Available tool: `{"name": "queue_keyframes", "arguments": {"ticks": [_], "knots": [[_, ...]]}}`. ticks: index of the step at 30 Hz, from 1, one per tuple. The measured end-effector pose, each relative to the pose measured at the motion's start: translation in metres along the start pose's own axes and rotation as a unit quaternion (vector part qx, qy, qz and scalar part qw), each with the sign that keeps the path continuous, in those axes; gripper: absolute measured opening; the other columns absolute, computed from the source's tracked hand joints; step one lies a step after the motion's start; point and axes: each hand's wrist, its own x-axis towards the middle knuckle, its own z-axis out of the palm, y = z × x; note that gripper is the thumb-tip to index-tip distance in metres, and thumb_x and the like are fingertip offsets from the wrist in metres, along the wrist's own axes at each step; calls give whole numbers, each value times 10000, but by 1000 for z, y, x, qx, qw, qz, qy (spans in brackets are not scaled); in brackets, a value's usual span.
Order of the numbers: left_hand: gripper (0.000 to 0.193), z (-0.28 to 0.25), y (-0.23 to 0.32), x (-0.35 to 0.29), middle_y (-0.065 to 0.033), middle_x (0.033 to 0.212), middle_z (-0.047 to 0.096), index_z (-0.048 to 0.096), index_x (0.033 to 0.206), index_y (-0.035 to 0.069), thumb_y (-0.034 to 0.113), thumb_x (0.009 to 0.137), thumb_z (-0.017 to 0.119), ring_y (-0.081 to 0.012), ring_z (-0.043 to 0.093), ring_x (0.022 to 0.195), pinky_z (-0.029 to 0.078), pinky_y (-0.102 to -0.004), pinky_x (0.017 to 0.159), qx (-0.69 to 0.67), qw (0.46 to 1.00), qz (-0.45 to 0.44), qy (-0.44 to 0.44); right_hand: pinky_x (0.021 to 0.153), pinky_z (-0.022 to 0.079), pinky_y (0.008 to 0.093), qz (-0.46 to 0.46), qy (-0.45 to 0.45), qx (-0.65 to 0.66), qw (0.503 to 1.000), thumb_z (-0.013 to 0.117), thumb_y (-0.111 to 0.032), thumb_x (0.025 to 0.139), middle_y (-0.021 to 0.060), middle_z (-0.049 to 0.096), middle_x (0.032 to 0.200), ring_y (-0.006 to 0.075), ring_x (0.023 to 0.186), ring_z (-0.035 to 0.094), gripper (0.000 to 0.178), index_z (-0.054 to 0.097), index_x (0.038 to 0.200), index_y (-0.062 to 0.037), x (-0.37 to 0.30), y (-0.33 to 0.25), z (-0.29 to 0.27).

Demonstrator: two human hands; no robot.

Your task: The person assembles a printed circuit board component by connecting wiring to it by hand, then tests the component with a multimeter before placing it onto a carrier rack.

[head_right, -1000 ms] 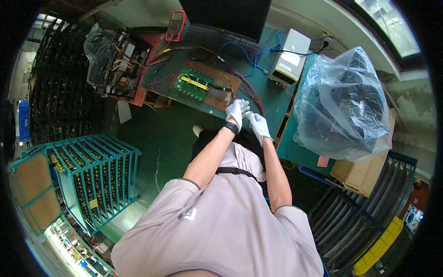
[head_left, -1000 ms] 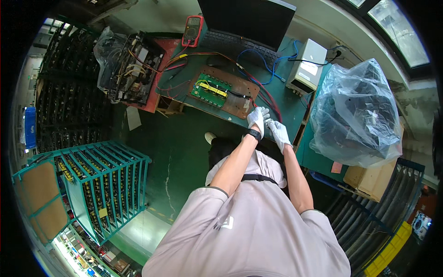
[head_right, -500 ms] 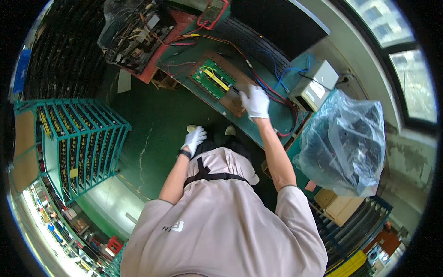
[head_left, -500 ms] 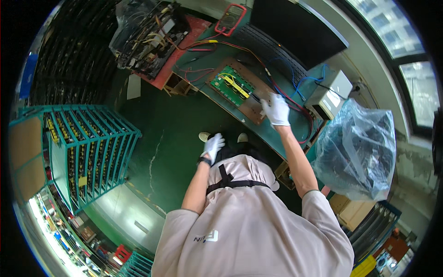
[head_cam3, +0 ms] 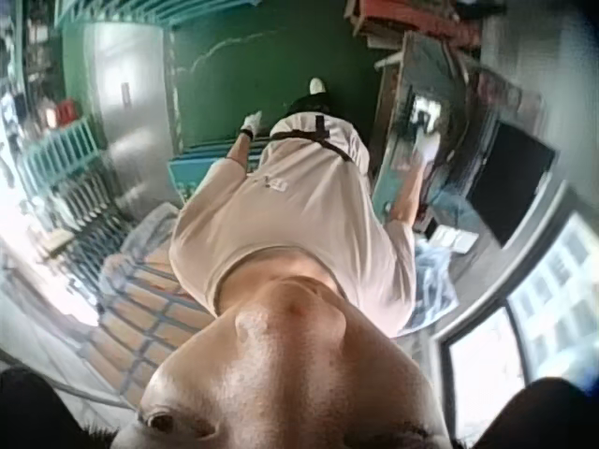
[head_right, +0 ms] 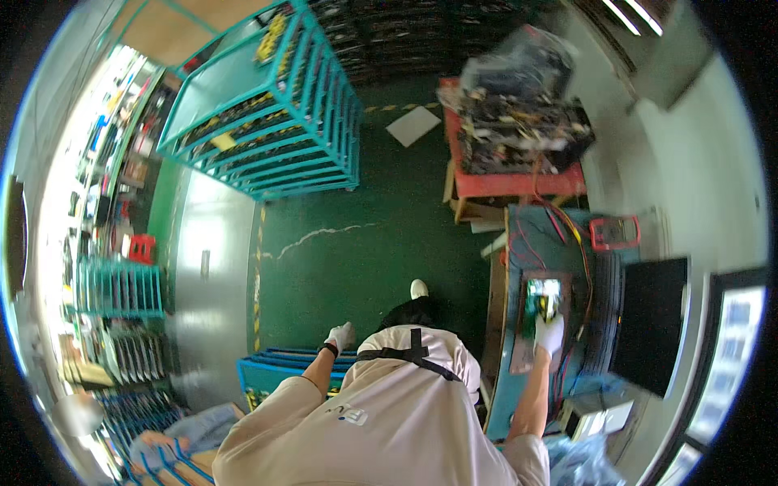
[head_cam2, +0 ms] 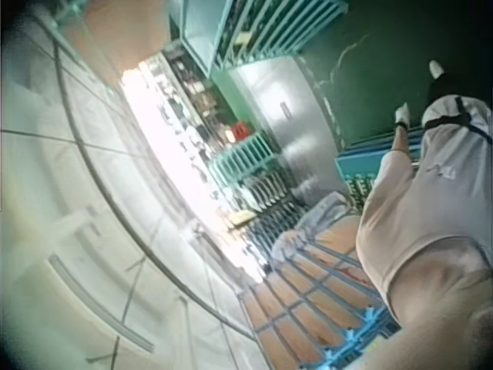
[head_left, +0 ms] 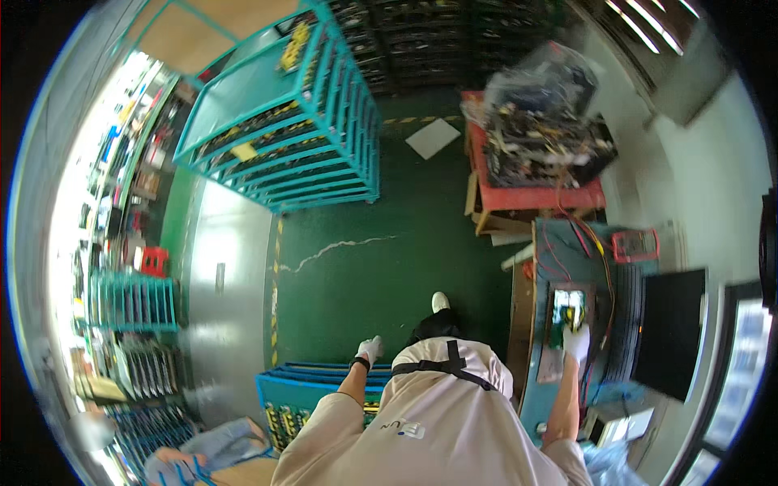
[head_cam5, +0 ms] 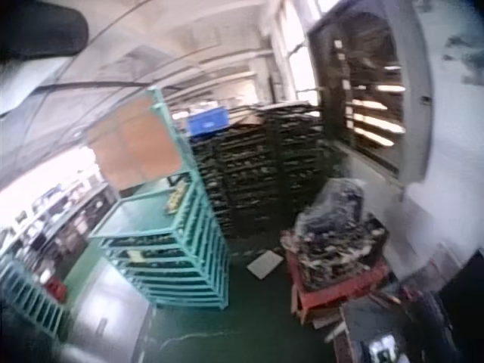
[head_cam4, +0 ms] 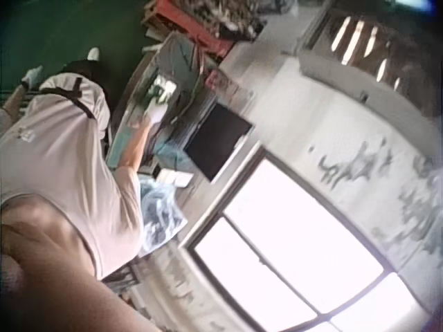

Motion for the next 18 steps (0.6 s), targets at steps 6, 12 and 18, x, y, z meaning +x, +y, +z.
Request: {"name": "queue_keyframes", "arguments": {"ticks": [6,12,18], "knots": [[436,36,-36,5,-158,1101,721,667,1102,60,411,1056,412,-324,696,1012,555,-428,849,-345,932,-104,30,771,521,499,-40,22,-74,996,797,-303,769,247,680,904,448,879,663,417,622,992,3,12,-41,-45],[511,-54,63,23,-134,1005,748,688,1108,-24,453,1008,532,-230,704,892,543,-350,812,-474,867,-110,104,742,511,500,-163,3,-110,980,788,-307,766,217,648,881,437,842,647,378,622,928,-8,-3,-205,-70],[502,-192,184,39,-134,1238,699,626,1280,11,438,1050,497,-254,673,1082,502,-381,987,-686,724,17,74,709,528,463,-406,-101,-24,908,834,-322,730,189,655,858,412,806,655,410,631,935,-30,-18,-421,-2]]}}
